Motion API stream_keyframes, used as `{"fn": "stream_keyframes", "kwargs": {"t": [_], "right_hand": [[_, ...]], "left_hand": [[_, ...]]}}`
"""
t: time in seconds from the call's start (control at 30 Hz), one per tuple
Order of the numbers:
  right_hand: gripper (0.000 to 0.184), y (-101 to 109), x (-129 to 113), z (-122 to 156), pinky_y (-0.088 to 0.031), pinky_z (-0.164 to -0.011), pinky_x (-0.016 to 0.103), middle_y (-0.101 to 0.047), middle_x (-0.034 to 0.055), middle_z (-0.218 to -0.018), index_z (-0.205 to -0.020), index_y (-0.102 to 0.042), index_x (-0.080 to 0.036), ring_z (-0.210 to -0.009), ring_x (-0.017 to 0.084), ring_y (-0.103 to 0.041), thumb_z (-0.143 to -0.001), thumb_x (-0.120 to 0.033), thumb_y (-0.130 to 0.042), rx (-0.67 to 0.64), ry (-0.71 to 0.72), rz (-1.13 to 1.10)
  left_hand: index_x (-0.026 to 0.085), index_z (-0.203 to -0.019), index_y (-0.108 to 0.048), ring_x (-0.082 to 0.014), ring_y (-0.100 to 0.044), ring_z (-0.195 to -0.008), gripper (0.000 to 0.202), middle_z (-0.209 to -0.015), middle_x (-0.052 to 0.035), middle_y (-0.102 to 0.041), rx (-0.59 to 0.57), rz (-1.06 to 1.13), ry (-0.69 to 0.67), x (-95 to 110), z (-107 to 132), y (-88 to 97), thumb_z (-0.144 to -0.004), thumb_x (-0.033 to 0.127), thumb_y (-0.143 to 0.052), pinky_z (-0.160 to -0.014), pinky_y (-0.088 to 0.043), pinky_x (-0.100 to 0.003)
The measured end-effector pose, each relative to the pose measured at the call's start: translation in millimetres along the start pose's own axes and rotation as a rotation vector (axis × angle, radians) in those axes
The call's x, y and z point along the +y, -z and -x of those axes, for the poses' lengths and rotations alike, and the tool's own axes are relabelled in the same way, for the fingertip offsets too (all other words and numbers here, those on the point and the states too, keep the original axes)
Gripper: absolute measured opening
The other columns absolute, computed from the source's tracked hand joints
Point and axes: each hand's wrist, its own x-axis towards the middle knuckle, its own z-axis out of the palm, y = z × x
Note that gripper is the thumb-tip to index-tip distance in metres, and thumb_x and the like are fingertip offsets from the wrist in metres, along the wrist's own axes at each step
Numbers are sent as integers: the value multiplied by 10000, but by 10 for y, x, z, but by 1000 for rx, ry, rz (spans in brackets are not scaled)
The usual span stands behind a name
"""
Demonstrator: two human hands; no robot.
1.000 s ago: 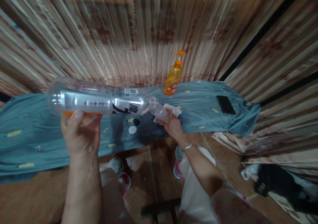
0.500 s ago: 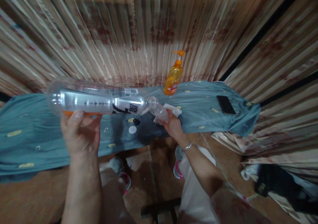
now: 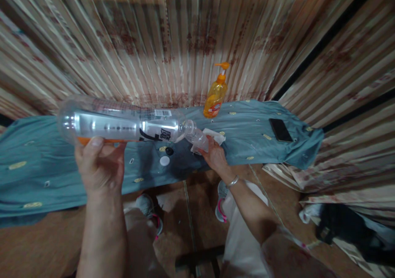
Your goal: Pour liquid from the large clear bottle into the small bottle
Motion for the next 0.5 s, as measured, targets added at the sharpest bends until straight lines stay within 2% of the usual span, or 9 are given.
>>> {"fn": "stream_keyframes", "kwargs": {"t": [0.23, 0.5], "right_hand": [[549, 11, -3, 6, -545, -928, 415, -655, 204, -1231, -1356, -422, -119, -1120, 303, -658, -887, -277, -660, -14, -1, 8], [539, 7, 6, 4, -542, -932, 422, -647, 201, -1245, -1349, -424, -119, -1112, 298, -658, -889, -278, -655, -18, 12, 17]], "left_hand": [[315, -1032, -674, -256, -624, -1065, 519, -886, 7, -700, 14, 1, -5, -3, -1, 1, -528, 284, -792, -786, -549, -352], [302, -990, -686, -257, -627, -1044, 484, -884, 1, -702, 34, 5, -7, -10, -6, 10, -516, 278, -783, -764, -542, -340]]}}
